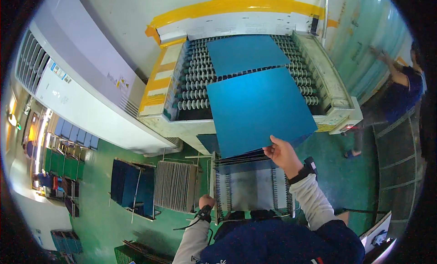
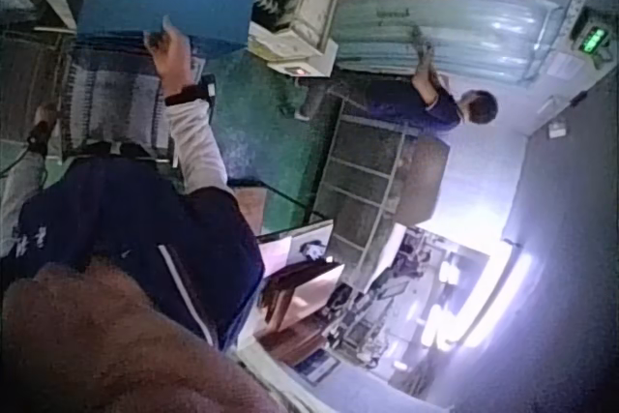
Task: Loading glass or material panels from a vertical rack onto the rollers of a processing machine.
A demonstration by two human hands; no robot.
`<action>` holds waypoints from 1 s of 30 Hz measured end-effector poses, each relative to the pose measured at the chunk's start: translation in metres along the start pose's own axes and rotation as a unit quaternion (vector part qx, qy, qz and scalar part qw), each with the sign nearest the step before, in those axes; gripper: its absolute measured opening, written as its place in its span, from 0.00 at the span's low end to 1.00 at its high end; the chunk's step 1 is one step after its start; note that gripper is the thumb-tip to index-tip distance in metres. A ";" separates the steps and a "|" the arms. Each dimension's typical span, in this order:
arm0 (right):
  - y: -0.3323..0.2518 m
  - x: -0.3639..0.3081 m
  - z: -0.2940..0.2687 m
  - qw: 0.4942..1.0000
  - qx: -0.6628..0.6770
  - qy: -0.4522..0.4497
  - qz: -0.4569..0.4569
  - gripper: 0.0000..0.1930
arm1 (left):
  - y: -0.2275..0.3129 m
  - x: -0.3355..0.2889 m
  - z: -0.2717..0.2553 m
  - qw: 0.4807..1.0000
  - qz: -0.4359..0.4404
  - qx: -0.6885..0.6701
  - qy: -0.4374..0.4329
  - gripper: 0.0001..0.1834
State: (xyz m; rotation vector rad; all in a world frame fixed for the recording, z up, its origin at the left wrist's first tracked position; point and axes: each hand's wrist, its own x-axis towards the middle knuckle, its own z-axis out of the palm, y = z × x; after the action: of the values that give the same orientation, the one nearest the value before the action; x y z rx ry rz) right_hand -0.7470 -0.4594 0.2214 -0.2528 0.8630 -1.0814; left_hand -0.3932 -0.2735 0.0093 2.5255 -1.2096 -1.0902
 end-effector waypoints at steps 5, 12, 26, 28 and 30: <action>-0.005 0.013 0.017 1.000 0.013 0.007 0.013 0.09 | -0.037 0.026 0.021 0.995 -0.033 -0.089 -0.005 0.14; -0.014 0.023 0.022 1.000 0.005 -0.003 -0.014 0.09 | -0.004 0.005 0.002 0.999 -0.028 0.035 -0.009 0.14; -0.015 0.046 0.031 1.000 0.004 -0.014 -0.021 0.08 | -0.048 0.026 0.026 0.990 0.067 0.124 -0.018 0.15; -0.019 0.049 0.022 1.000 0.006 -0.003 -0.021 0.09 | -0.016 0.013 0.014 0.996 0.059 0.061 -0.007 0.15; -0.021 0.054 0.024 0.999 -0.025 -0.007 -0.020 0.09 | -0.009 0.010 0.008 0.998 0.046 0.044 -0.014 0.14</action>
State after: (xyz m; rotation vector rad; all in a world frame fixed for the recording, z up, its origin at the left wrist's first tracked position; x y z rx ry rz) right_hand -0.7333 -0.5204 0.2226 -0.3208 0.8768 -1.0944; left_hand -0.3889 -0.2733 -0.0057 2.4971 -1.3954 -1.0772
